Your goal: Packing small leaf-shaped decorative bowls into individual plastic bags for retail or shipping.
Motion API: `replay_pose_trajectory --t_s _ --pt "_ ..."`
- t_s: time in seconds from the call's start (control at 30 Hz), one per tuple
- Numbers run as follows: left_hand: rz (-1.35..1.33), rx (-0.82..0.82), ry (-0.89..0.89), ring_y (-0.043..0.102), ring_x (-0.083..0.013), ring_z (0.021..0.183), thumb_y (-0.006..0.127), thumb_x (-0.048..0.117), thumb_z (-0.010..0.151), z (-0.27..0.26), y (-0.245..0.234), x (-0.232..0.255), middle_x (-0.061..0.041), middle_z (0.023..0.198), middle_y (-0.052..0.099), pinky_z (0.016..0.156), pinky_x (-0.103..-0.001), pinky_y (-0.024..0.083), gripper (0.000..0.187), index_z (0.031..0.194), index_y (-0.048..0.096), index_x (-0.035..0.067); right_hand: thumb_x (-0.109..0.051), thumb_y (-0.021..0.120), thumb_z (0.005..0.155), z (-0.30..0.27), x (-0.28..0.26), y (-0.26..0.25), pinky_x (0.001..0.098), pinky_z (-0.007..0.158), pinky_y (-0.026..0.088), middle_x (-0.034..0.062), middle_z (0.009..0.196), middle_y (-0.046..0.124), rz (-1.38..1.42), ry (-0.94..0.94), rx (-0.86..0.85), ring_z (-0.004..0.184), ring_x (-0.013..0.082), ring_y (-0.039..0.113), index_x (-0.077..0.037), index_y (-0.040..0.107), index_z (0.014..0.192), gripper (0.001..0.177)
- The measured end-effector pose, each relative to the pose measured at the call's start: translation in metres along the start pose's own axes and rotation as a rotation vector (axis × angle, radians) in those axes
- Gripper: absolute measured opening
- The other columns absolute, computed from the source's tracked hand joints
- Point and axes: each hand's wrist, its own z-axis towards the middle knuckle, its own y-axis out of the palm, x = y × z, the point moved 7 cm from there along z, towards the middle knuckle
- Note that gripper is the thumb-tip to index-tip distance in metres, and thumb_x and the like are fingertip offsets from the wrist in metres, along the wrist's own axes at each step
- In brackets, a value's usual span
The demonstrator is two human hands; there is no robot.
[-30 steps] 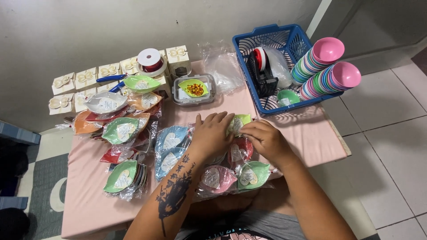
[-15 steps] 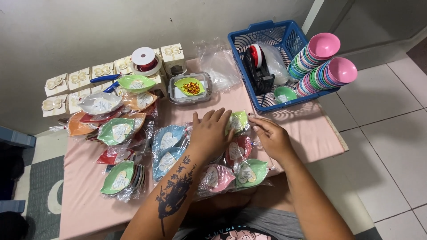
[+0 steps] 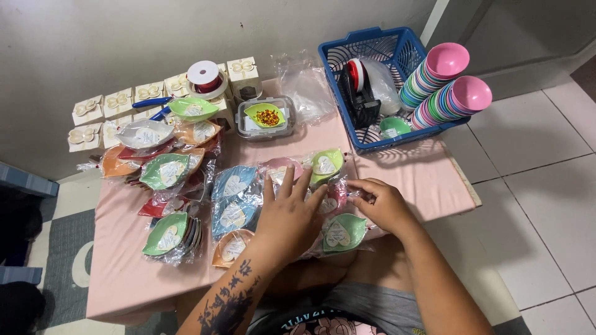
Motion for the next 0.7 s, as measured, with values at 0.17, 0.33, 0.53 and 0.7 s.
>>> replay_pose_trajectory --t_s 0.17,0.33,0.53,0.7 --pt "-0.015 0.444 0.072 0.04 -0.0516 0.147 0.075 0.028 0.087 -0.027 0.026 0.003 -0.021 0.155 0.051 0.107 -0.081 0.031 0.053 0.138 0.066 0.019 -0.014 0.082 0.084 0.002 -0.011 -0.006 0.0386 0.079 0.061 0.009 0.111 0.082 -0.026 -0.051 0.01 0.093 0.0274 0.075 -0.019 0.081 0.122 0.038" --pt "-0.047 0.608 0.039 0.046 -0.046 0.144 0.066 0.04 0.096 -0.038 0.041 -0.001 -0.017 0.153 0.053 0.112 -0.08 0.027 0.037 0.122 0.071 0.015 -0.01 0.075 0.09 -0.019 -0.032 -0.027 0.0235 0.07 0.053 0.001 0.12 0.074 -0.029 -0.202 0.149 0.075 0.0117 0.062 -0.007 0.077 0.122 0.032" --pt "-0.004 0.522 0.078 0.031 -0.0481 0.152 0.058 0.072 0.093 -0.042 0.059 -0.004 -0.022 0.163 0.04 0.116 -0.076 0.019 0.078 0.145 0.059 0.014 -0.017 0.066 0.091 -0.076 -0.001 -0.019 0.032 0.09 0.058 0.0126 0.128 0.071 0.076 -0.276 0.185 0.103 0.0211 0.071 -0.001 0.069 0.13 0.042" --pt "0.052 0.554 0.018 0.033 -0.0442 0.153 0.072 0.061 0.085 -0.047 0.066 -0.005 -0.019 0.163 0.043 0.113 -0.078 0.023 0.081 0.151 0.053 0.018 -0.011 0.065 0.093 -0.105 -0.023 -0.005 0.0315 0.092 0.061 0.0169 0.135 0.069 0.068 -0.268 0.29 0.109 0.0228 0.072 0.001 0.062 0.137 0.046"
